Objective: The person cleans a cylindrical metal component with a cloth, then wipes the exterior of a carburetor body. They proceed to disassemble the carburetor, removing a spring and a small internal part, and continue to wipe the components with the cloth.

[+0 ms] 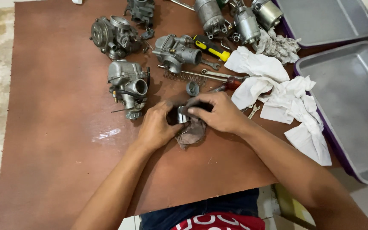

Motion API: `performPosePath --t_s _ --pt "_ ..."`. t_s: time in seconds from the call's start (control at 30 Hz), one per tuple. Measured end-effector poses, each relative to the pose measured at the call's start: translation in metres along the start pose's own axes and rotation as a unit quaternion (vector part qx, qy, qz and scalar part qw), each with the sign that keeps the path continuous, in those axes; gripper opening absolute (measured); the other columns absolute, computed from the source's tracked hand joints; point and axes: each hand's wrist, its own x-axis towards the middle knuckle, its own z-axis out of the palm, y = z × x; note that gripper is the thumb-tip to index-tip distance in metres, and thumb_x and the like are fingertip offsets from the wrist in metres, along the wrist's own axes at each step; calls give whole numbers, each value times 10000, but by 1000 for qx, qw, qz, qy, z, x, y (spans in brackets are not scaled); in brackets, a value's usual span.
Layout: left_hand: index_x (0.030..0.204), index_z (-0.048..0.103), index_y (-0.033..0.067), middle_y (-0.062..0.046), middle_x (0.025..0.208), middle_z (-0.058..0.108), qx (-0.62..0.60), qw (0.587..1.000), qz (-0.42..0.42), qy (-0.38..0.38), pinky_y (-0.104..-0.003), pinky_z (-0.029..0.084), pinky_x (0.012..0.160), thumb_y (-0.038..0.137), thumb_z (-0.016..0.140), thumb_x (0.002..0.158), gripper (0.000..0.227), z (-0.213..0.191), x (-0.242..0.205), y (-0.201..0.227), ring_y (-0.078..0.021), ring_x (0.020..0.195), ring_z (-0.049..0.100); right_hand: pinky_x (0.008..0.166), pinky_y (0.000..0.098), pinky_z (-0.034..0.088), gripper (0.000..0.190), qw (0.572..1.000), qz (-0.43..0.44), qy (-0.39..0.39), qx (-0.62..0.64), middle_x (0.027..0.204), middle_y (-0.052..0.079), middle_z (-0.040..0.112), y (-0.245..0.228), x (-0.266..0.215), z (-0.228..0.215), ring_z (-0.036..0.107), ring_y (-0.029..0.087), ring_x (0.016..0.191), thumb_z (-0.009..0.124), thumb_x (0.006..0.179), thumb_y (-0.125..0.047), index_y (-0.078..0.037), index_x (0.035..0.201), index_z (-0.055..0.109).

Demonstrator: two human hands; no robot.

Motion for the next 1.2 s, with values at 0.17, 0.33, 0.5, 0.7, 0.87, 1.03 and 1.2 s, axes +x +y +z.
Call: performPosePath --t_s 0.17,0.33,0.5,0.7,0.87,1.03,1.2 --pt "915 677 -25 -206 875 693 -3 1000 -7 -17 -523 568 768 105 868 608 384 7 0 -13 -449 918 686 780 442 588 160 996 -75 45 -34 900 184 778 12 -4 13 753 327 866 815 804 -44 -33 957 770" --pt "916 684 15 -163 890 697 21 999 13 -22 -486 576 787 156 868 628 370 7 0 -13 -409 939 691 758 430 592 118 986 -141 74 -40 879 171 768 26 -5 24 758 352 842 840 791 -31 -51 891 780" --pt "908 704 46 -124 857 700 13 1000 -10 -17 -446 585 750 185 871 616 364 13 -1 -20 -376 895 703 815 417 592 110 990 -133 54 -4 863 111 771 21 -4 24 764 289 864 823 806 -26 -100 885 797" --pt "826 658 59 -127 796 668 9 1000 -7 -11 -451 573 697 182 872 611 327 13 1 -17 -374 853 702 790 431 593 106 989 -126 75 3 845 148 764 41 -6 23 763 310 844 846 789 -32 -79 869 793" --pt "816 667 62 -116 766 662 -16 1000 4 3 -433 567 663 138 813 655 230 14 3 -20 -373 814 702 734 454 584 95 989 -147 33 6 812 172 755 18 -5 23 742 337 752 802 810 -2 -69 877 795" --pt "840 674 60 -117 795 673 -17 1000 13 7 -446 572 670 140 839 615 290 14 2 -17 -373 841 708 747 432 597 94 987 -151 47 2 796 169 748 16 -3 22 728 317 725 762 839 19 -48 897 794" --pt "890 704 68 -120 860 691 3 1000 -1 2 -452 569 678 172 854 624 322 18 2 -26 -383 852 701 755 437 594 114 984 -167 54 -17 846 156 760 25 -2 19 755 340 805 779 814 24 -56 894 795"
